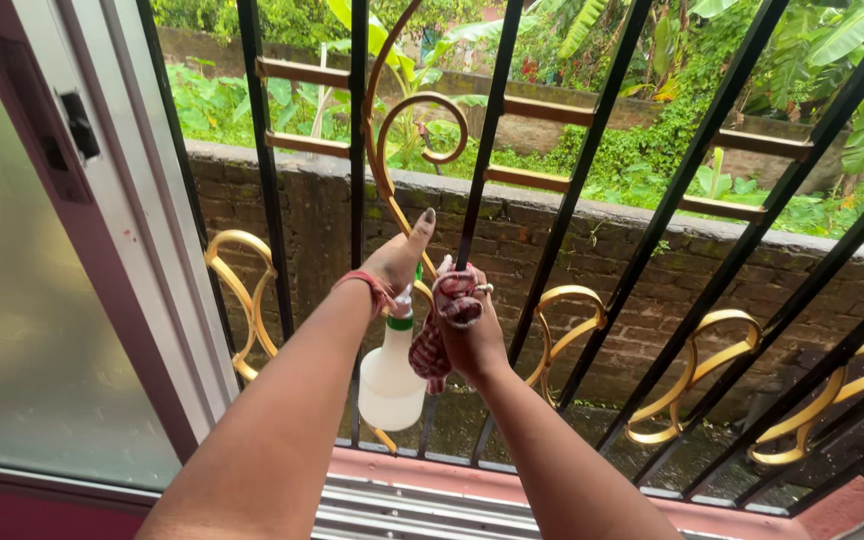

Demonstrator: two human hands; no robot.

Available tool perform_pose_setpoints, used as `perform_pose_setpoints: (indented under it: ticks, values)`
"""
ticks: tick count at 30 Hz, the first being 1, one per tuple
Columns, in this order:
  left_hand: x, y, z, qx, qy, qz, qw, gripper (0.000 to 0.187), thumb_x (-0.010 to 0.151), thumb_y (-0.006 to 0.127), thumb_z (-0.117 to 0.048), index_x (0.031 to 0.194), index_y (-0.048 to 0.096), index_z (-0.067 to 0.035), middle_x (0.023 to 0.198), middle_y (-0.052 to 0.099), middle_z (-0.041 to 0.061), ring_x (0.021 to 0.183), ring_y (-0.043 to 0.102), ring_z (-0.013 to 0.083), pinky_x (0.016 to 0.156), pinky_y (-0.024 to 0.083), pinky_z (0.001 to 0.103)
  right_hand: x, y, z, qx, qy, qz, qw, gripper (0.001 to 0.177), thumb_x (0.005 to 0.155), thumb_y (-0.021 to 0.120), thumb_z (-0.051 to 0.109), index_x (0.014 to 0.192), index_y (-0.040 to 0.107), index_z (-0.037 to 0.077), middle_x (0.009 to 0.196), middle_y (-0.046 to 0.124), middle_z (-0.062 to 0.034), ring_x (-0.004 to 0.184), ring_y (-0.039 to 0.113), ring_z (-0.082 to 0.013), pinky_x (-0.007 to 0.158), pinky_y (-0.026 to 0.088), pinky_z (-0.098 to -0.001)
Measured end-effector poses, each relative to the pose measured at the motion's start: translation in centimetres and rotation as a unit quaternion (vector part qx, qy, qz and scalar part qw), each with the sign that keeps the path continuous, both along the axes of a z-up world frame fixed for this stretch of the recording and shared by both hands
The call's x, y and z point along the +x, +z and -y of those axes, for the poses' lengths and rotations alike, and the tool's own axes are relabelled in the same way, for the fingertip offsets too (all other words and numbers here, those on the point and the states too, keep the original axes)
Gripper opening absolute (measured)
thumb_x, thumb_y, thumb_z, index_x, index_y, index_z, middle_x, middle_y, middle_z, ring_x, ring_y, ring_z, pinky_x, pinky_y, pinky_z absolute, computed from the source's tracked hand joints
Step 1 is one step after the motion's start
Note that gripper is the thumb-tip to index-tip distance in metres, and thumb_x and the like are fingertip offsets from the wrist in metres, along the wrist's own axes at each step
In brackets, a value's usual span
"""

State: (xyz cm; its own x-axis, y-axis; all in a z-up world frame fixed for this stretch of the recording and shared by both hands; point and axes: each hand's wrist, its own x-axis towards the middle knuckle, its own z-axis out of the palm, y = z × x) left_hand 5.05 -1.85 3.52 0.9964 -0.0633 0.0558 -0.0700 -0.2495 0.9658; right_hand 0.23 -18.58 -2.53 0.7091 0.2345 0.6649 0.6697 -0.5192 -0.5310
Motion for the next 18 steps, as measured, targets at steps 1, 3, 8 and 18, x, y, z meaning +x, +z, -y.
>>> perform_pose_setpoints:
  ticks: [1, 3, 8, 18]
  values:
    - [0.0, 0.3, 0.1, 0.029, 0.014, 0.004, 0.999, 0.104, 0.087, 0.031, -0.084, 0.157, 0.036, -0.007, 0.156, 0.044, 0.021, 0.145, 0.042, 0.0314, 0.116, 0.034, 0.042, 0.6, -0.3, 0.0, -0.075, -0.028, 0.072, 0.994, 0.029, 0.096, 0.061, 0.012, 0.124, 0.056, 0.008, 0.124, 0.060, -0.0133, 0.116, 0.058, -0.0312, 0.102, 0.046, -0.0393]
    - [-0.3, 1.1, 0.3, 0.065, 0.026, -0.003, 0.998, 0.097, 0.089, 0.032, -0.081, 0.151, 0.046, -0.007, 0.146, 0.056, 0.021, 0.137, 0.052, 0.0317, 0.111, 0.040, 0.041, 1.6, -0.9, 0.1, -0.188, -0.083, 0.164, 0.965, 0.026, 0.096, 0.058, 0.008, 0.122, 0.058, 0.007, 0.123, 0.061, -0.0131, 0.116, 0.058, -0.0316, 0.105, 0.045, -0.0398]
    - [-0.9, 1.5, 0.5, 0.195, 0.068, 0.041, 0.978, 0.067, 0.093, 0.041, -0.061, 0.139, 0.063, -0.018, 0.124, 0.071, 0.018, 0.112, 0.067, 0.0298, 0.098, 0.051, 0.039, 2.0, -3.0, -0.1, 0.034, -0.004, 0.119, 0.992, 0.025, 0.095, 0.060, 0.010, 0.120, 0.058, 0.005, 0.120, 0.062, -0.0126, 0.110, 0.060, -0.0288, 0.097, 0.047, -0.0369]
    - [2.8, -2.7, -0.5, -0.095, -0.073, 0.080, 0.990, 0.046, 0.092, 0.060, -0.032, 0.131, 0.059, -0.007, 0.107, 0.069, 0.008, 0.103, 0.062, 0.0174, 0.095, 0.047, 0.033, 0.3, -5.0, -2.0, 0.308, 0.054, -0.068, 0.948, 0.033, 0.104, 0.056, 0.019, 0.134, 0.046, 0.008, 0.102, 0.053, -0.0147, 0.086, 0.056, -0.0261, 0.073, 0.049, -0.0380]
